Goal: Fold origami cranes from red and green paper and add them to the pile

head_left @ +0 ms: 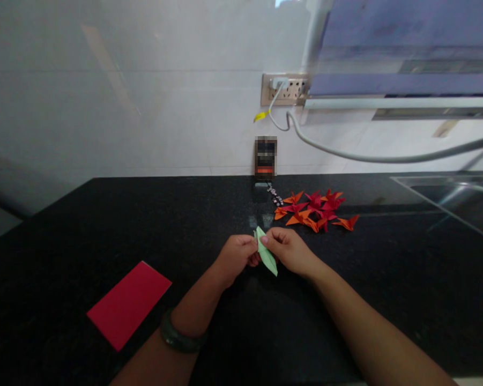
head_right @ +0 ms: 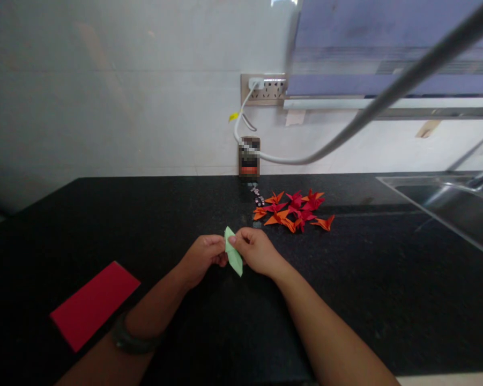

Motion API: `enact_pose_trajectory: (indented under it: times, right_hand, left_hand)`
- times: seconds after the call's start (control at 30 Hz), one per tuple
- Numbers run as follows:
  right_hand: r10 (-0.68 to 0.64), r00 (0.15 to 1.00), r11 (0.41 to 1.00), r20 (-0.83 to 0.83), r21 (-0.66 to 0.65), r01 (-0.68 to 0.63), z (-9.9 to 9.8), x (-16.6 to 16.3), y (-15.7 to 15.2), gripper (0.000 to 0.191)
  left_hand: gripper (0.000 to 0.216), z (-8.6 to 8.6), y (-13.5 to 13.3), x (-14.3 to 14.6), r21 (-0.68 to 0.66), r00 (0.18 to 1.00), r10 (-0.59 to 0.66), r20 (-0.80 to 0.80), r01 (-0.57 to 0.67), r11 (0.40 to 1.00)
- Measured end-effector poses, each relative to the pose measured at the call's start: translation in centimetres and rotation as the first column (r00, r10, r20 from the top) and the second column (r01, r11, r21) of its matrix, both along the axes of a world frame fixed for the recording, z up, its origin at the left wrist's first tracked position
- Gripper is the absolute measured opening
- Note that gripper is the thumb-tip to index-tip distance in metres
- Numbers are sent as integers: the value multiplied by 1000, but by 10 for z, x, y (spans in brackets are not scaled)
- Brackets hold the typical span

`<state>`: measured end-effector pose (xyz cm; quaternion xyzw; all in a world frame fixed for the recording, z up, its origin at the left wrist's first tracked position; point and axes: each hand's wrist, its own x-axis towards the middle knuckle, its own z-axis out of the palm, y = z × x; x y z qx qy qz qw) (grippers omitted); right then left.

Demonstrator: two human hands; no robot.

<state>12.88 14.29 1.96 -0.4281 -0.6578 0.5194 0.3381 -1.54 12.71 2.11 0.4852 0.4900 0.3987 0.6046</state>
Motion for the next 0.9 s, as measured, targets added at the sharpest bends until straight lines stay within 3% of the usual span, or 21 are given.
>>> enact_pose_trajectory:
  times: [0.13, 0.3, 0.4, 0.57, 0.67, 0.77, 0.9]
  right_hand:
    - [-3, 1000, 1000, 1, -29, 3, 0, 1, 0, 35]
    - [-44, 998, 997, -37, -65, 42, 0, 0, 0, 34]
    - [-77, 994, 995, -74, -71, 71, 0, -1, 0, 33]
    - [-82, 978, 995, -194, -70, 69, -1, -3, 1, 29]
    - [-62, 986, 996, -156, -75, 51, -4, -4, 1, 31]
    - [-42, 998, 999, -48, 6, 42, -7, -4, 2, 30]
    - [-143, 987, 975, 70, 184, 128, -8, -5, 1, 26]
  left_hand:
    - [24, -2, 0, 2, 1, 1000, -16, 18, 16, 1000]
    - [46, -2, -1, 2, 45, 1000, -11, 9, 10, 999]
    - [43, 0, -1, 1, 128, 997, -13, -80, 23, 992]
    - [38, 1, 0, -2, 146, 996, 21, -91, -8, 989]
    - [36, 0, 0, -3, 166, 994, 48, -100, -31, 986]
    - [36, 2, 0, -2, 192, 987, 74, -146, -45, 980]
    - [34, 3, 0, -1, 204, 978, 106, -178, -69, 977]
